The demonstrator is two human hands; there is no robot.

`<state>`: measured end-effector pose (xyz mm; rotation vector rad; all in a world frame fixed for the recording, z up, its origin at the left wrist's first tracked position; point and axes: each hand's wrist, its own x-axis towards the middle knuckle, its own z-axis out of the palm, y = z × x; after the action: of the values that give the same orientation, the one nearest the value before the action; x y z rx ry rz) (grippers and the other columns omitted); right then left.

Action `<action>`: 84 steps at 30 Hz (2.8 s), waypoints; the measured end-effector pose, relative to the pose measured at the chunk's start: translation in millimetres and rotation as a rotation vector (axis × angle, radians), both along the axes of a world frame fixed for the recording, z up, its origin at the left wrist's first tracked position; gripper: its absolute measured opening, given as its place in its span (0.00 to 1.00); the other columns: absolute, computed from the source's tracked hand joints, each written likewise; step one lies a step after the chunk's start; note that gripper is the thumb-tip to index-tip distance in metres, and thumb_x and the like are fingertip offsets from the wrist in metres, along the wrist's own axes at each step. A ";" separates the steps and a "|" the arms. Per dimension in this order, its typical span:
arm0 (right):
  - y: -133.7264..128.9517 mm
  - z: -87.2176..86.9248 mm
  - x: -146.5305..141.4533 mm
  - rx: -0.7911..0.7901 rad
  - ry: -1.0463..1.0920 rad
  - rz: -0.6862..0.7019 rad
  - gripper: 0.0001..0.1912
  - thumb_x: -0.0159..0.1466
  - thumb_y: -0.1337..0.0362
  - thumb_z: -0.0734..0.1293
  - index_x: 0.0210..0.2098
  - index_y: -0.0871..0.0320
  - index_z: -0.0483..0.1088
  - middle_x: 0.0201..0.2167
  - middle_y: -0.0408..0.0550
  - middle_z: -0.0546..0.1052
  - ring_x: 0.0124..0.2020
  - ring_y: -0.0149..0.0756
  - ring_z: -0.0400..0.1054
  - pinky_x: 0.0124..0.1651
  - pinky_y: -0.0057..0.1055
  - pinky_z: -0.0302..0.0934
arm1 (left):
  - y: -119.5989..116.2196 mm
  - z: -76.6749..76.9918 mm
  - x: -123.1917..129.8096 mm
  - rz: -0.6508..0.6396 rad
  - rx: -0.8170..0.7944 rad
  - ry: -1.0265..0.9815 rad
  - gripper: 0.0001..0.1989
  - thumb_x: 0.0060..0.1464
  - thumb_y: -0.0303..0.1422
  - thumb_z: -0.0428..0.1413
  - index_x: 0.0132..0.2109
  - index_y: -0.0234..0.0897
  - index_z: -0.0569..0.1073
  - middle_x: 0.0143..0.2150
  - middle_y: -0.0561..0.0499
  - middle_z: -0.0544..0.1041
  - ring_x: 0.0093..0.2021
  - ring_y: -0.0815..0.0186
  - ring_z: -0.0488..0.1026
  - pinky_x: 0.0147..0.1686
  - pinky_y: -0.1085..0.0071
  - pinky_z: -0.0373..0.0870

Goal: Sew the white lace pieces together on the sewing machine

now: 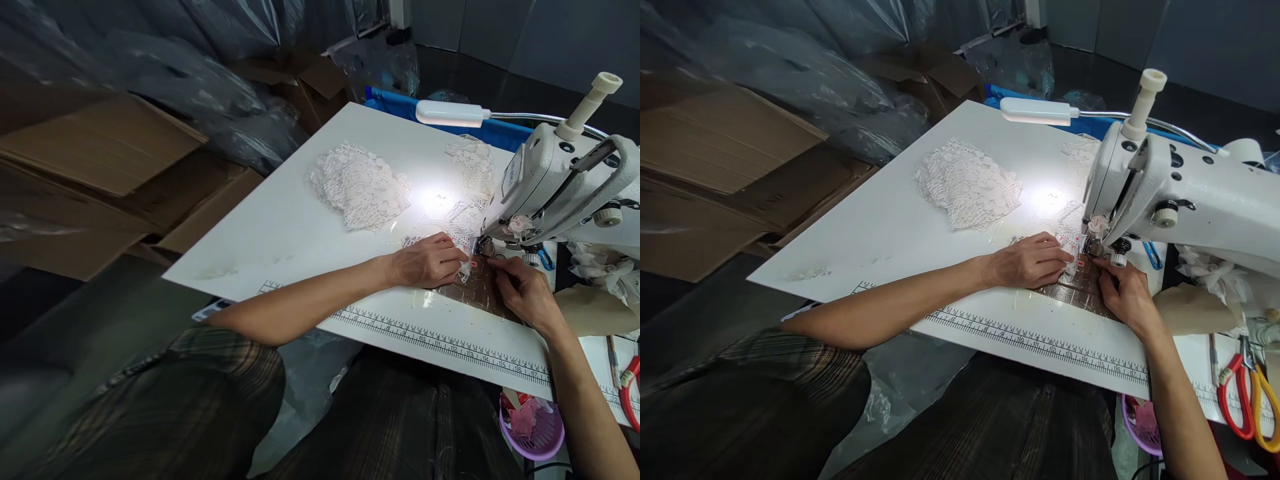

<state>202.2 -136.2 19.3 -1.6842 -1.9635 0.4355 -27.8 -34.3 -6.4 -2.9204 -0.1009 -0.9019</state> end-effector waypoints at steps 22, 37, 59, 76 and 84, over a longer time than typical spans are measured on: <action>-1.7 -2.4 -8.4 0.110 -0.325 0.133 0.21 0.69 0.64 0.59 0.59 0.48 0.73 0.44 0.52 0.75 0.36 0.37 0.73 0.36 0.32 0.69 | 1.5 -0.6 -0.5 -0.009 0.046 0.008 0.11 0.66 0.26 0.51 0.36 0.34 0.76 0.42 0.49 0.82 0.36 0.68 0.77 0.40 0.68 0.75; 0.3 -10.0 -4.7 0.171 -0.125 0.092 0.18 0.69 0.62 0.59 0.50 0.53 0.78 0.43 0.52 0.79 0.39 0.39 0.75 0.42 0.36 0.73 | 2.0 1.7 -0.3 -0.050 0.080 -0.077 0.11 0.67 0.28 0.52 0.37 0.33 0.77 0.42 0.49 0.83 0.35 0.68 0.78 0.38 0.69 0.76; -5.8 3.8 -13.5 0.096 -0.328 0.219 0.18 0.64 0.68 0.64 0.49 0.47 0.80 0.43 0.51 0.75 0.37 0.37 0.73 0.38 0.33 0.71 | 5.3 5.6 -4.9 0.086 -0.036 0.020 0.20 0.69 0.46 0.49 0.46 0.34 0.75 0.48 0.42 0.80 0.41 0.61 0.74 0.46 0.60 0.64; -5.5 3.6 -12.1 0.121 -0.353 0.240 0.19 0.64 0.68 0.64 0.50 0.46 0.79 0.42 0.51 0.76 0.37 0.37 0.73 0.37 0.32 0.72 | 3.6 4.3 -6.3 0.143 0.042 0.146 0.20 0.70 0.46 0.47 0.44 0.36 0.76 0.53 0.44 0.79 0.39 0.60 0.71 0.41 0.61 0.61; -5.2 3.0 -12.0 0.147 -0.338 0.254 0.19 0.64 0.69 0.64 0.50 0.47 0.79 0.42 0.51 0.76 0.38 0.37 0.73 0.38 0.34 0.72 | 2.6 5.2 -7.0 0.146 0.055 0.142 0.20 0.69 0.46 0.48 0.44 0.35 0.77 0.53 0.44 0.79 0.38 0.61 0.71 0.40 0.61 0.63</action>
<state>190.2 -141.5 22.3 -1.4972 -2.4037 0.0917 -34.8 -31.7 -1.2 -2.8705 -0.2704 -0.6631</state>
